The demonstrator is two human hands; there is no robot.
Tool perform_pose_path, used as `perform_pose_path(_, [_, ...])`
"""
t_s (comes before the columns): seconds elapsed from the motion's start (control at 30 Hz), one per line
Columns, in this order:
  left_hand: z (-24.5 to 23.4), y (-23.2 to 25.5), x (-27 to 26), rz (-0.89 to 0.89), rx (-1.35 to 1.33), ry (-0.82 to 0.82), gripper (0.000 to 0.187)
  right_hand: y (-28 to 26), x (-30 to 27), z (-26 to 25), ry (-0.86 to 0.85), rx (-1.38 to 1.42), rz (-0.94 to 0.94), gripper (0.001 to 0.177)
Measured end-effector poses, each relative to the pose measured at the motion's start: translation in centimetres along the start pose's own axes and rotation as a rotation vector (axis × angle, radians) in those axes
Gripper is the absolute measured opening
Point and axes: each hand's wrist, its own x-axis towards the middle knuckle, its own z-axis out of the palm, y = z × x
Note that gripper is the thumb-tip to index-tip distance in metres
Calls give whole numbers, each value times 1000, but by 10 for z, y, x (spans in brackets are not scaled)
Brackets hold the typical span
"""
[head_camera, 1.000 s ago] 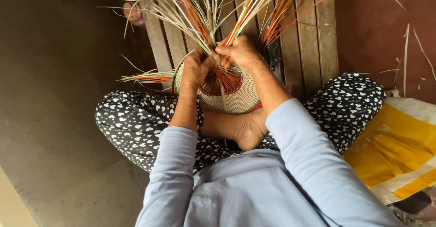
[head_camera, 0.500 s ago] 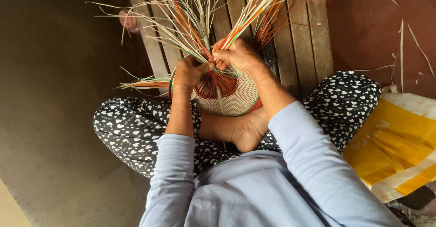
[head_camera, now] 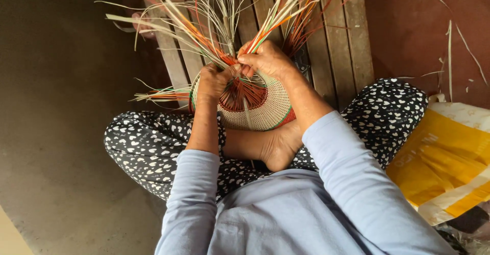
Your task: Weaving dried plant fibers into a circular pattern to create a traditional fan or basket
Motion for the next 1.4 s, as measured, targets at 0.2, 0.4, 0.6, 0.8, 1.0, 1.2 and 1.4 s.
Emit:
perform_pose_path(0.2, [-17,-17,10,35,251,49,30,3,9,-5,49,-53,27,21])
perform_pose_path(0.4, [-11,4,-4,113,40,-96,23,-5,2,-5,37,-23,19,22])
perform_pose_path(0.6, [-35,-55,37,-33,-263,-101,55,-1,-1,-4,21,8,-22,21])
perform_pose_path(0.8, [-15,4,-10,-18,-201,-116,35,5,-2,-6,38,29,-32,20])
perform_pose_path(1.0, [3,31,-21,130,6,-121,27,11,2,-13,65,35,2,22])
perform_pose_path(1.2, [1,11,-17,339,286,-47,25,-2,14,-6,150,-187,66,18])
perform_pose_path(1.4, [-1,14,-16,340,495,-2,21,-47,21,2,178,-471,194,20])
